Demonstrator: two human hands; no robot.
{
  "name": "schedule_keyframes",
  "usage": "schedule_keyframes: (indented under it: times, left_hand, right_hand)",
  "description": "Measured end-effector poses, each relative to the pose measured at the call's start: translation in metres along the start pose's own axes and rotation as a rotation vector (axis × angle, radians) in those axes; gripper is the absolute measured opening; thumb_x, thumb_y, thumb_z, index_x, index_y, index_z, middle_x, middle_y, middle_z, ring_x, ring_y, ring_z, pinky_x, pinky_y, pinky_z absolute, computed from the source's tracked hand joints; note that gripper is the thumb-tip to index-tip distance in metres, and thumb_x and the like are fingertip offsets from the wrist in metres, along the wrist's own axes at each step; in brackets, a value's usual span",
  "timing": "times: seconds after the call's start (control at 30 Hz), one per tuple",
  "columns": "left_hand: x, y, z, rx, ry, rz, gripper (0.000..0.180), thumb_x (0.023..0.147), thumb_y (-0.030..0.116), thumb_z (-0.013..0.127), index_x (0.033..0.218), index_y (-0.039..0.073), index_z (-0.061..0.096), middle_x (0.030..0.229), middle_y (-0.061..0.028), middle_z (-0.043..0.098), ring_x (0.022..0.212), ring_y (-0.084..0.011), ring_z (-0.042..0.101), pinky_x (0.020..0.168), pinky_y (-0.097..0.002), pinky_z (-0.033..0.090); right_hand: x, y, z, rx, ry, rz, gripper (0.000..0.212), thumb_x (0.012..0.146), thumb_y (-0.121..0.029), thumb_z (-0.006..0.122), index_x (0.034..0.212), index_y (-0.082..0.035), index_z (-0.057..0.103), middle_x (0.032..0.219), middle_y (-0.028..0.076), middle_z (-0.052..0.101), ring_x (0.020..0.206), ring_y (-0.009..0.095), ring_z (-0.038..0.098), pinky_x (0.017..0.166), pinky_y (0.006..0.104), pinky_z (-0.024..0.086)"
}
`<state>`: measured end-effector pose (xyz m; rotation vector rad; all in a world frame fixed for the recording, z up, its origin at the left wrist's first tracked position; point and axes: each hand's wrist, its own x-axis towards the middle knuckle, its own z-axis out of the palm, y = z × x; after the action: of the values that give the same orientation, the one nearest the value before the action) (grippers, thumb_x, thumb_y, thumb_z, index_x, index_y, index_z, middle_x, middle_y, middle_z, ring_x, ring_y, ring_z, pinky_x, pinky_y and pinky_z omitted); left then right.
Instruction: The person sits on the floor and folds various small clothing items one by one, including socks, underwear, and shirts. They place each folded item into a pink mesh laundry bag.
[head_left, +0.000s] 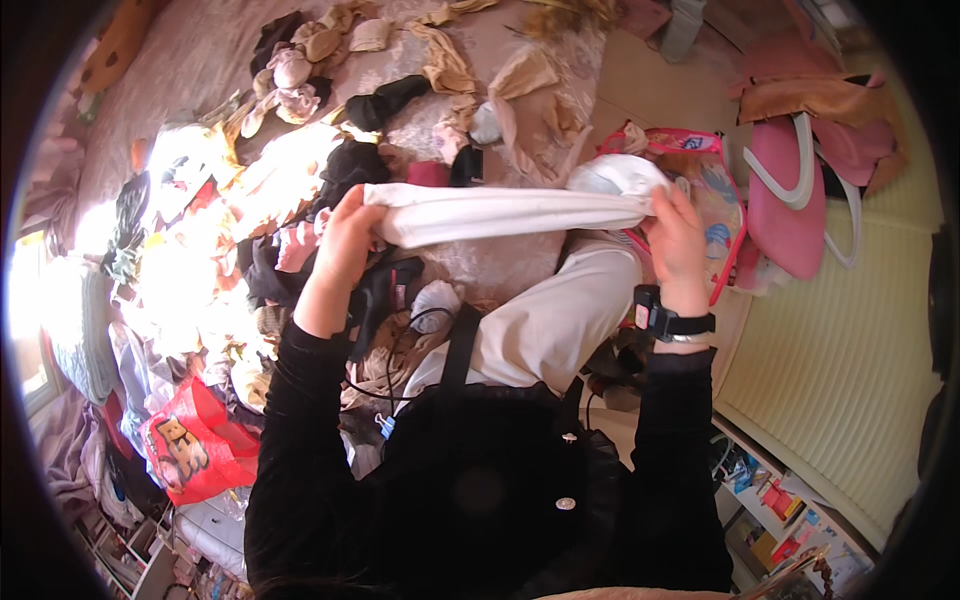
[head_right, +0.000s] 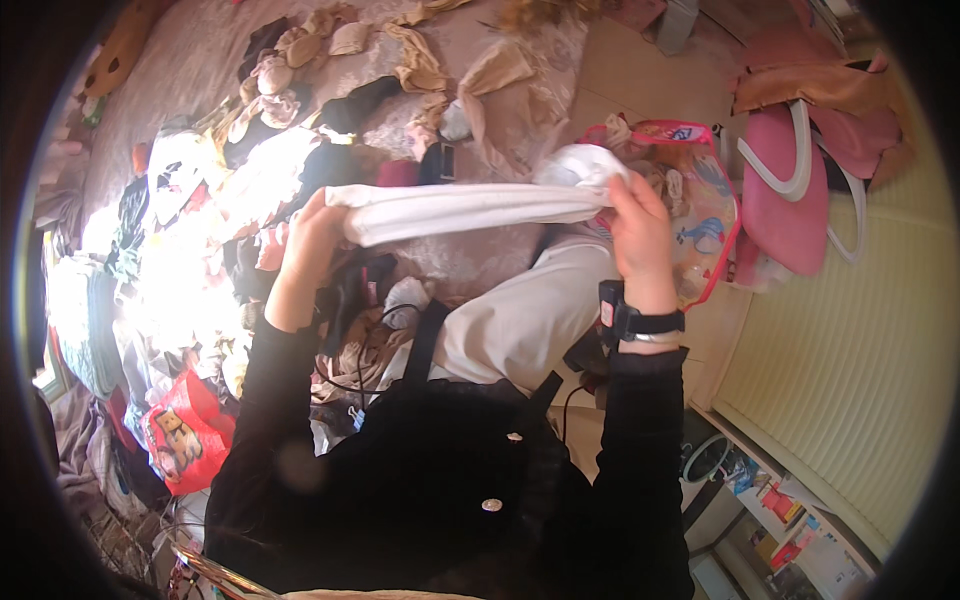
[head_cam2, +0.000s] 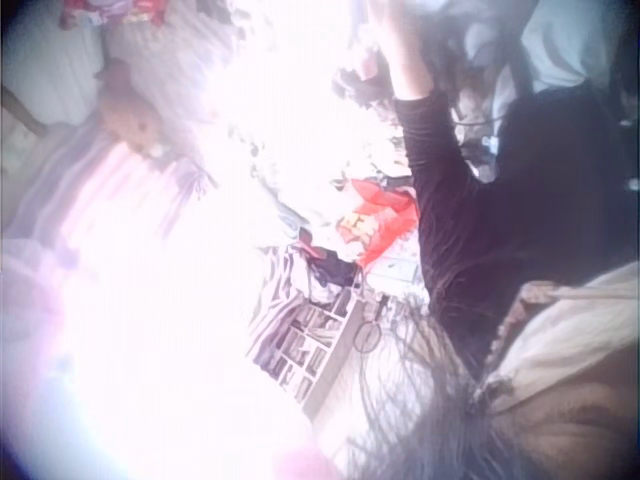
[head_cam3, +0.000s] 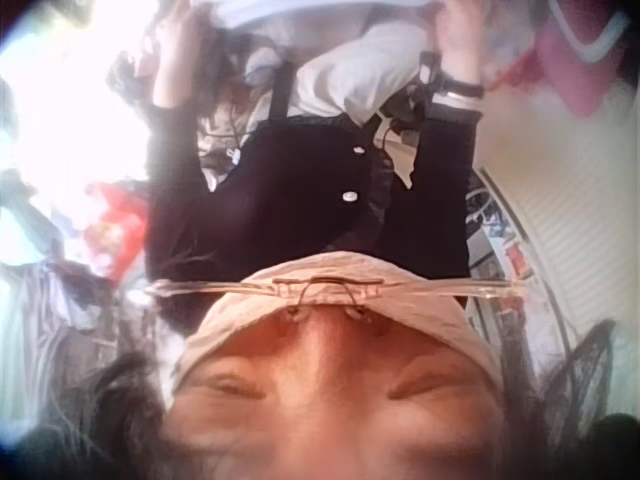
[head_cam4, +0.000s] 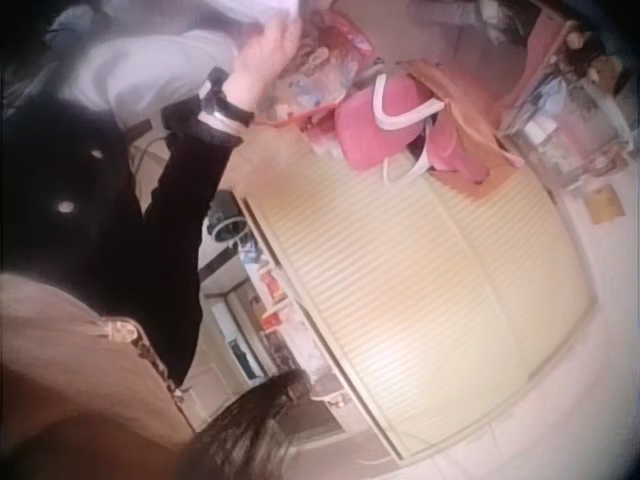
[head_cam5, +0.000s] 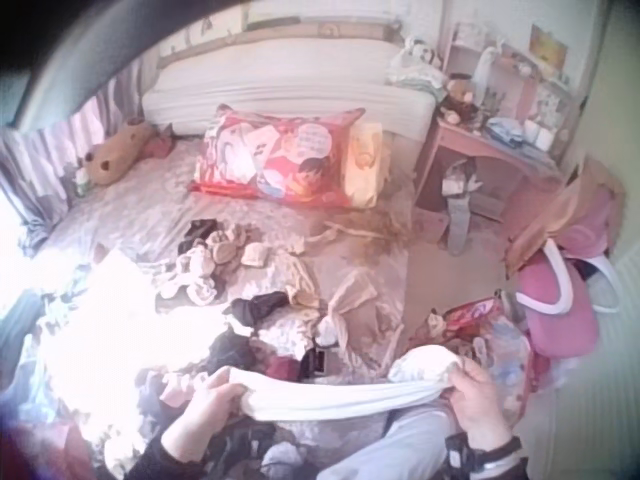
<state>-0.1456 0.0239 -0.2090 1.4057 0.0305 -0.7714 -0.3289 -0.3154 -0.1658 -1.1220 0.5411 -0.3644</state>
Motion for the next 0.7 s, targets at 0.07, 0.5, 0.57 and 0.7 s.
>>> schedule_keyframes:
  times: [0.07,0.5,0.57,0.7]
  left_hand:
    - [-0.017,-0.004,0.0,0.288,-0.12,0.056,0.021,0.082,0.005,0.05,0.102,0.004,0.054,0.078,-0.0022,0.058,0.073,-0.0091,0.053,0.063,-0.0242,0.045]
    - [-0.002,0.01,-0.081,1.202,0.287,0.266,0.022,0.072,0.01,0.066,0.093,0.007,0.064,0.089,-0.0122,0.064,0.081,-0.0269,0.062,0.073,-0.0371,0.049]
    - [-0.01,0.021,-0.081,0.615,0.273,0.241,0.019,0.079,0.008,0.065,0.097,0.003,0.064,0.081,-0.0072,0.066,0.075,-0.0196,0.064,0.067,-0.0306,0.049]
    - [-0.033,0.049,-0.051,-0.339,-0.092,0.077,0.033,0.089,0.009,0.054,0.12,0.0,0.052,0.107,-0.0107,0.062,0.095,-0.0208,0.063,0.081,-0.0326,0.051]
  right_hand:
    - [-0.009,-0.003,0.004,0.098,0.032,-0.044,0.029,0.093,-0.011,0.051,0.119,0.001,0.052,0.103,0.009,0.062,0.094,0.016,0.059,0.087,0.0299,0.045]
    - [-0.056,0.036,0.121,-1.01,-0.75,0.046,0.03,0.081,-0.017,0.063,0.105,0.001,0.058,0.1,0.012,0.061,0.092,0.027,0.06,0.079,0.0317,0.046]
    - [-0.053,0.029,0.131,-0.922,-0.714,0.084,0.031,0.08,-0.014,0.065,0.107,0.0,0.058,0.103,0.012,0.062,0.095,0.024,0.061,0.081,0.0329,0.047]
    - [-0.042,0.02,0.154,-0.68,-0.594,-0.022,0.054,0.076,-0.009,0.072,0.124,-0.003,0.047,0.115,0.011,0.058,0.109,0.022,0.055,0.088,0.0334,0.045]
